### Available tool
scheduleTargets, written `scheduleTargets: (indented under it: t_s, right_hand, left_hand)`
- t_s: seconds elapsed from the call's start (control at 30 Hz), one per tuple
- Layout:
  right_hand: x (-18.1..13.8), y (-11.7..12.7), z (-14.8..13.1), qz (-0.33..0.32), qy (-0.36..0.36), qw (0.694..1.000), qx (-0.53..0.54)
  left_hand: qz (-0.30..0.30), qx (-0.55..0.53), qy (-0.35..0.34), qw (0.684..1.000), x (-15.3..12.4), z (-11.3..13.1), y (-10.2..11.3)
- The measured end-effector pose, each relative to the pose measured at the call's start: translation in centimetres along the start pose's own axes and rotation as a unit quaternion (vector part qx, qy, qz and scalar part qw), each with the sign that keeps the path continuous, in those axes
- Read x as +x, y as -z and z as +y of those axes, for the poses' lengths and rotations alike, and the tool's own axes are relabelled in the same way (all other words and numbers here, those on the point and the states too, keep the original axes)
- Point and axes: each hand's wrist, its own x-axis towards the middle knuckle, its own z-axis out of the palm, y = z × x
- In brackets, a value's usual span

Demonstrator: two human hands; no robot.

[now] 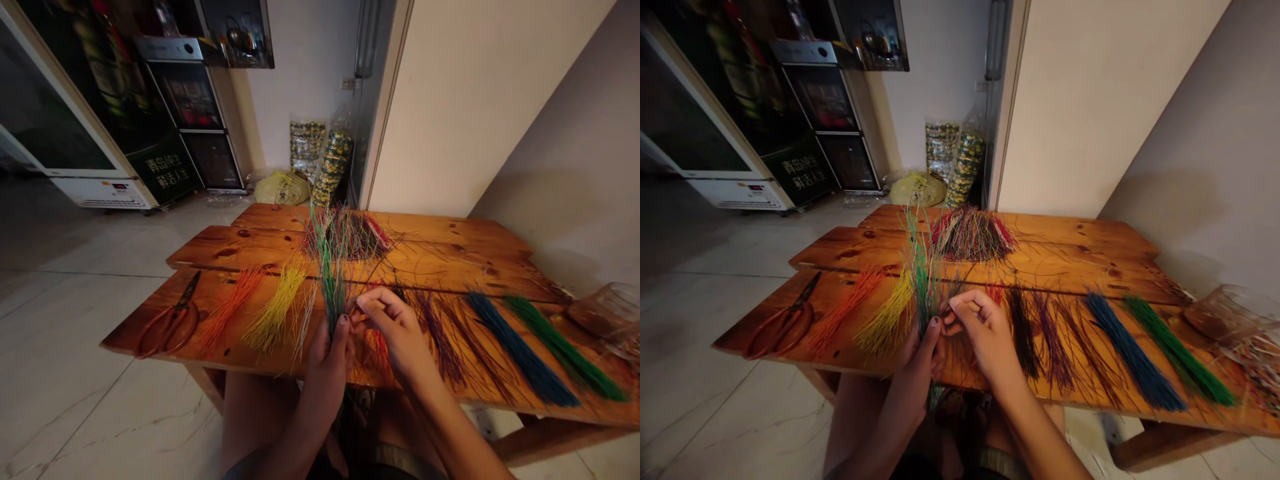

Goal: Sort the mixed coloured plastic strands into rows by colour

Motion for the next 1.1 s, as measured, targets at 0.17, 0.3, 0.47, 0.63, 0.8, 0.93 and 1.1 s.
scheduleTargets:
  t_s: [0.17, 0.3, 0.47, 0.63, 0.8, 0.93, 1.1]
  right_hand:
    - [-0.1, -0.2, 0.2, 0.001, 0.014, 1.0, -0.011]
    - [0.3, 1.0, -0.4, 0.046, 0.066, 0.997, -0.002]
    - [1.7, 6.6, -3.8, 0.189, 0.166, 0.968, -0.01]
    - [2.9, 12.8, -3.5, 0.07, -0.045, 0.954, -0.287]
    - [3.1, 14.8, 0.8, 0.049, -0.133, 0.868, -0.476]
    - [2.5, 12.1, 1.1, 0.092, -0.07, 0.837, -0.535]
    - [1.2, 5.5, -0.8, -0.013, 0.049, 0.936, -0.347]
  left_hand:
    - [0.005, -0.006, -0.004, 1.0, -0.1, -0.1, -0.2]
    - [0.013, -0.007, -0.004, 1.0, -0.1, -0.4, 0.0]
    - [0.048, -0.057, 0.008, 0.997, 0.0, -0.2, 0.5]
    - [0.039, -0.078, 0.03, 0.996, 0.3, 0.4, 0.4]
    - [0.006, -0.067, 0.051, 0.996, 0.4, -0.4, 0.0]
    - [-0.023, -0.07, 0.051, 0.996, 0.2, -1.0, 0.1]
    - [-0.036, -0.071, 0.045, 0.996, -0.1, -1.2, -0.1]
